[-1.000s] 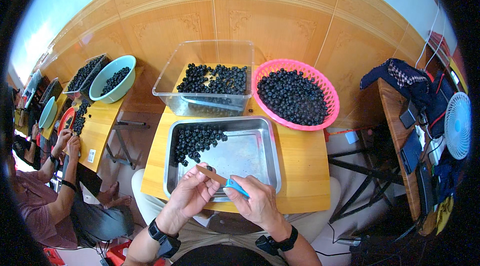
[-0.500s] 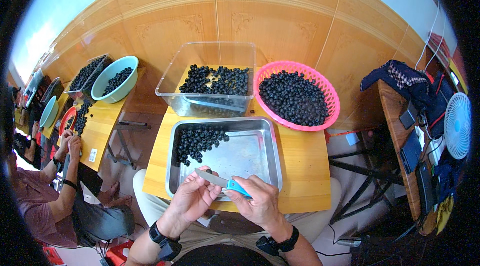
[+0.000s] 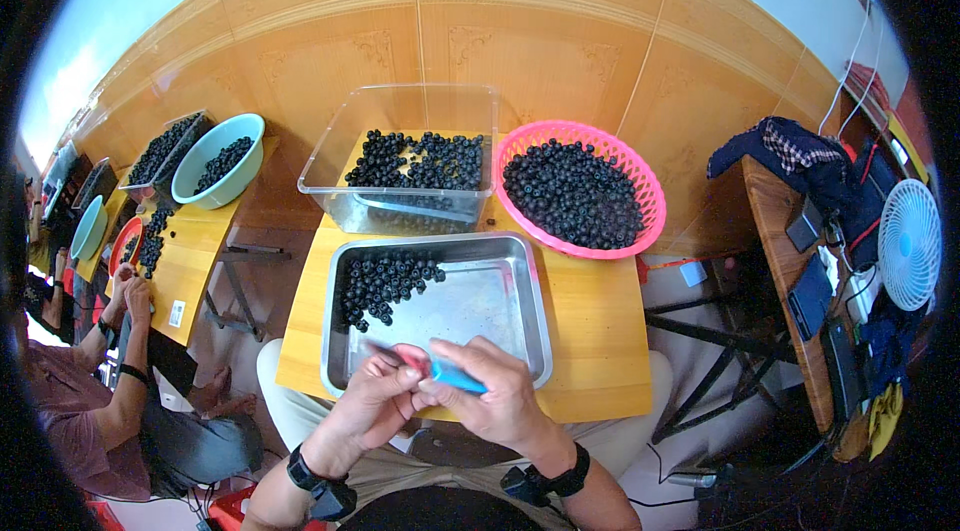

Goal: The recorder uses a small knife to pit and process small black fruits (likely grapes or olives) into a metal tray.

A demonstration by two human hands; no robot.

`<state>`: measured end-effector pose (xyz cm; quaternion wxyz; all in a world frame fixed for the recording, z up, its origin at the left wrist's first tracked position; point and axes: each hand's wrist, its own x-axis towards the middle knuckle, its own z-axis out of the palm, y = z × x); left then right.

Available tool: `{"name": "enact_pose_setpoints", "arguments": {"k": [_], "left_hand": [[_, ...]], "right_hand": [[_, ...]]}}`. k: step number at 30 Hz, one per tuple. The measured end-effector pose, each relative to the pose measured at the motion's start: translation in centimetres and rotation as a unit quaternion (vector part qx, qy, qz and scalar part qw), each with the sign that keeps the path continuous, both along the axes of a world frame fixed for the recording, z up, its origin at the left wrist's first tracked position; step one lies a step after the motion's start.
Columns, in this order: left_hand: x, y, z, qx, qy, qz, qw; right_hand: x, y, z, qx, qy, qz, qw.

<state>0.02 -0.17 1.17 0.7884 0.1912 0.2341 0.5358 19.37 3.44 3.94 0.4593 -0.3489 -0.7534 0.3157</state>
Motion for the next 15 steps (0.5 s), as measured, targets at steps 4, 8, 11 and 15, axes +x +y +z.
{"name": "enact_pose_setpoints", "arguments": {"k": [4,8,11,15], "left_hand": [[-0.4,0.4,-1.0,0.008,0.019,-0.031,0.999],[-0.5,0.7,-0.7,0.007,0.054,-0.039,0.998],[-0.8,1.6,-1.3,0.114,0.337,0.038,0.934],[-2.4,3.7,1.2,0.137,0.645,0.000,0.752]], "right_hand": [[-0.2,-0.1,-0.8,0.010,0.022,0.054,0.998],[0.9,0.5,-1.0,0.009,-0.018,-0.005,1.000],[2.9,2.8,-0.5,0.074,-0.056,-0.149,0.985],[7.4,8.7,0.3,0.149,-0.105,-0.331,0.926]]}}
